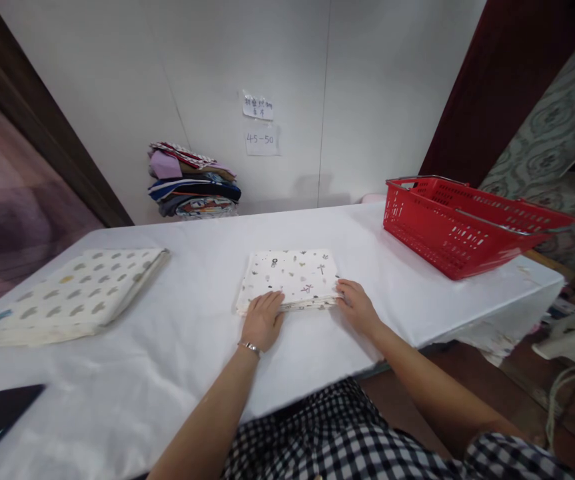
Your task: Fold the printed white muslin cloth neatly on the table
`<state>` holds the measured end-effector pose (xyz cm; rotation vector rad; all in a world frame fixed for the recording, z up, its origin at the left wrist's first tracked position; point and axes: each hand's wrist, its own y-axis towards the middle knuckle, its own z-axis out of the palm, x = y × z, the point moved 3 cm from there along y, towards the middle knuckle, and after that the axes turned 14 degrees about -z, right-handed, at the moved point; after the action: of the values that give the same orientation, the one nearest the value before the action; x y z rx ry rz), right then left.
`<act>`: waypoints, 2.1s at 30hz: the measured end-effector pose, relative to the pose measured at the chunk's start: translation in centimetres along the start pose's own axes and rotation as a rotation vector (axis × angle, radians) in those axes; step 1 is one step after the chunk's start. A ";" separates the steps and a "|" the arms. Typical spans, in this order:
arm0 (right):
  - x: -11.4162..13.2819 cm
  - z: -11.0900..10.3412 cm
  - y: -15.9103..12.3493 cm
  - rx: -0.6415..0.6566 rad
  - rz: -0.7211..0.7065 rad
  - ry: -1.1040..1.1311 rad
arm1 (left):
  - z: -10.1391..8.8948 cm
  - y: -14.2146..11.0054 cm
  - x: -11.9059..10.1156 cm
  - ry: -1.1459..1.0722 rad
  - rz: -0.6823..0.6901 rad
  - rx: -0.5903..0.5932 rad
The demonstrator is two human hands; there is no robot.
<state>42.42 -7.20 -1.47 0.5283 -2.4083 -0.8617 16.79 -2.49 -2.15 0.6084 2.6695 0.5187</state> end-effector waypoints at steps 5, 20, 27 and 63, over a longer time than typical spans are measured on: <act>-0.3 0.0 -0.5 -0.077 0.079 0.063 | 0.0 0.1 0.0 -0.007 -0.005 0.010; 0.1 0.2 0.0 -0.019 0.123 0.061 | -0.1 0.0 0.0 -0.032 -0.011 0.004; 0.6 -0.4 0.4 0.011 -0.109 -0.122 | -0.1 0.1 -0.1 -0.052 -0.012 0.000; 1.2 -1.1 0.3 0.272 -0.303 -0.238 | 0.0 0.0 -0.1 -0.063 -0.026 0.025</act>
<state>42.07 -8.10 -0.11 0.9626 -2.7289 -0.7554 16.86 -2.50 -2.12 0.5861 2.6242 0.4519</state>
